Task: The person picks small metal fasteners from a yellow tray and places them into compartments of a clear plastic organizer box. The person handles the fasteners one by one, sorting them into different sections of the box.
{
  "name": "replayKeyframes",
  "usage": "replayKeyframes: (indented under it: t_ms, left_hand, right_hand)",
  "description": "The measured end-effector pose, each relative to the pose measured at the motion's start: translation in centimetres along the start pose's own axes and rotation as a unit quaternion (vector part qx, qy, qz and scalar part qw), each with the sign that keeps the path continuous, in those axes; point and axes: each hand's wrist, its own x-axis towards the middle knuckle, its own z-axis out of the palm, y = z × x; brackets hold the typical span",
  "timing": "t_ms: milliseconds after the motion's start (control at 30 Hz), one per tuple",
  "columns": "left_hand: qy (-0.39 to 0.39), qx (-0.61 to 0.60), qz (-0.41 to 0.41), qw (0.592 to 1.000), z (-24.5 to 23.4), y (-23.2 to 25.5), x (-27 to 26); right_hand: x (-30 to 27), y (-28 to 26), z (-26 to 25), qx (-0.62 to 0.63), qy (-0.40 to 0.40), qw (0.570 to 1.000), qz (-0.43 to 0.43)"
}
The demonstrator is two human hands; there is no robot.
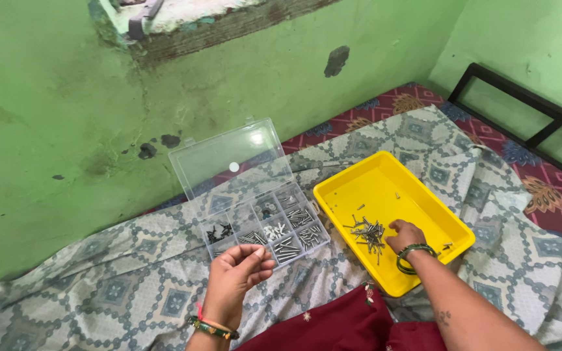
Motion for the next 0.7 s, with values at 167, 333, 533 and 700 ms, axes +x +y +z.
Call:
replayKeyframes:
  t_ms: [167,333,533,700]
  left_hand:
    - [0.007,0.0,-0.011,1.0,0.1,0.2,0.1]
    - [0.005,0.0,-0.007,1.0,-0.1,-0.1,0.4]
    - [0.02,0.018,-0.007,1.0,-0.2,0.1,0.2]
    - [-0.002,0.017,0.003,1.0,0.0,0.1,-0.2]
  right_hand:
    - [-1.7,-3.6,0.1,-0.027,0.005,0.991,-0.129]
    - [-2.7,-4.0,1.9,-0.099,-0.006,0.973,-0.209]
    - [-1.3,-1.3,1.7,-0.015,0.005,0.995,-0.099]
    - [-0.7,-0.6,-0.7,0.243,-0.053,0.968,0.032]
